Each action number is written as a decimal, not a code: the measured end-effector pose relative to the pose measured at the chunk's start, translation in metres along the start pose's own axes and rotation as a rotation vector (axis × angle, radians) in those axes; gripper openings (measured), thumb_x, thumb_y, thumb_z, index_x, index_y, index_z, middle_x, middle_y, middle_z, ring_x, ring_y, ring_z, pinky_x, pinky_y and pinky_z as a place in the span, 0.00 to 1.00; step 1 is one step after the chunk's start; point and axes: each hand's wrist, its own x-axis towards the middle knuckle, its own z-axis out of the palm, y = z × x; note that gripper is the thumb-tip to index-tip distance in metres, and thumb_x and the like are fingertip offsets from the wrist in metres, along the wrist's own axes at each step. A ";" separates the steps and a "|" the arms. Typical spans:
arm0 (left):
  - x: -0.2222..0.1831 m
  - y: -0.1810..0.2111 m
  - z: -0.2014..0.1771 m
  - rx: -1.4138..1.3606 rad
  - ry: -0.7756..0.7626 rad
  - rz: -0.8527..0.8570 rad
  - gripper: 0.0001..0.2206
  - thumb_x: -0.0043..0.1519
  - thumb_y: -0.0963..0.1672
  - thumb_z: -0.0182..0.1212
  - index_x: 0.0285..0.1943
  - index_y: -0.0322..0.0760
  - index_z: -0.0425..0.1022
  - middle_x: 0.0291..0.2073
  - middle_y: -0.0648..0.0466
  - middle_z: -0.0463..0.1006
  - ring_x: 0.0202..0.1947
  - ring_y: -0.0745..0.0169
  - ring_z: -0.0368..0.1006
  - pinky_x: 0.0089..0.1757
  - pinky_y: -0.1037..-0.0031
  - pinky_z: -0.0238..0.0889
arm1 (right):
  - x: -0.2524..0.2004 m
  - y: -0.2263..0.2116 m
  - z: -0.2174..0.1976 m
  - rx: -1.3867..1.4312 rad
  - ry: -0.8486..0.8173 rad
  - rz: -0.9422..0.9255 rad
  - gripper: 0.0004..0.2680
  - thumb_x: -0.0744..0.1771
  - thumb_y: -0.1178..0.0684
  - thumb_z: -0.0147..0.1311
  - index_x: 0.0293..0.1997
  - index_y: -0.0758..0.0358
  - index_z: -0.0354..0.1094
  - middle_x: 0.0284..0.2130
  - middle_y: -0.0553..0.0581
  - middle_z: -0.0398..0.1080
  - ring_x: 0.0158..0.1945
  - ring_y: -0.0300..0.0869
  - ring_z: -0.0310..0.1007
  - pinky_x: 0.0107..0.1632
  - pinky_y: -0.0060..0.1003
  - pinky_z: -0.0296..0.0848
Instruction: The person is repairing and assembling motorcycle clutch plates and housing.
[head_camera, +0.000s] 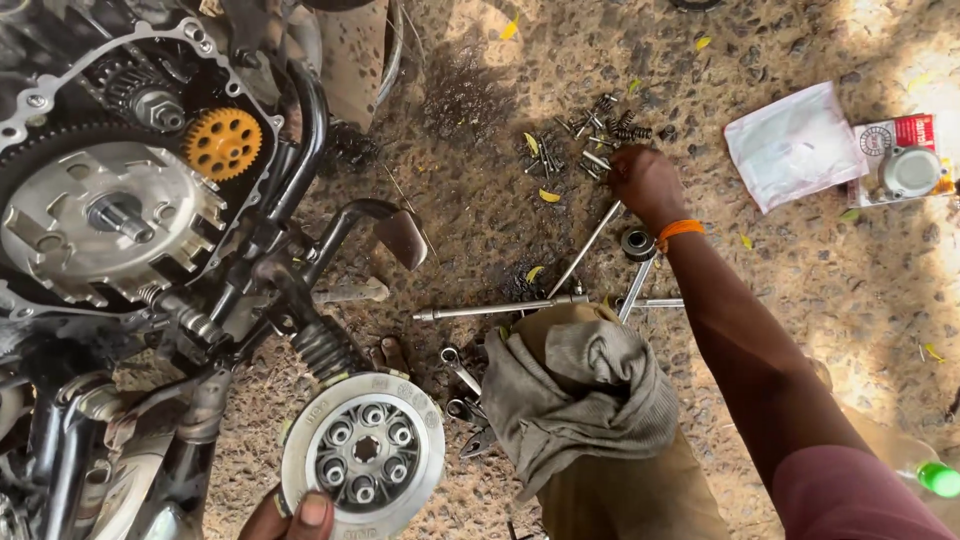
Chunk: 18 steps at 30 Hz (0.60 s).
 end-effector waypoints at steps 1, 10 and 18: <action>0.001 0.002 0.002 0.007 0.001 -0.004 0.32 0.59 0.50 0.59 0.70 0.26 0.66 0.52 0.35 0.83 0.53 0.46 0.81 0.52 0.56 0.73 | 0.001 -0.002 0.001 -0.074 -0.040 0.006 0.08 0.65 0.56 0.63 0.47 0.63 0.76 0.35 0.61 0.77 0.31 0.45 0.76 0.34 0.38 0.77; -0.009 0.011 0.018 0.050 0.044 -0.046 0.30 0.59 0.48 0.59 0.69 0.26 0.67 0.52 0.37 0.82 0.55 0.49 0.80 0.55 0.59 0.70 | -0.012 -0.034 -0.010 -0.334 0.011 -0.065 0.08 0.67 0.53 0.61 0.47 0.65 0.72 0.38 0.64 0.75 0.33 0.48 0.74 0.33 0.40 0.76; -0.015 0.013 0.022 0.067 0.064 -0.065 0.30 0.59 0.47 0.59 0.70 0.28 0.68 0.53 0.38 0.83 0.56 0.51 0.78 0.56 0.61 0.67 | 0.024 -0.067 0.038 -0.075 -0.177 -0.034 0.06 0.71 0.55 0.54 0.50 0.61 0.75 0.41 0.65 0.77 0.30 0.46 0.78 0.36 0.40 0.80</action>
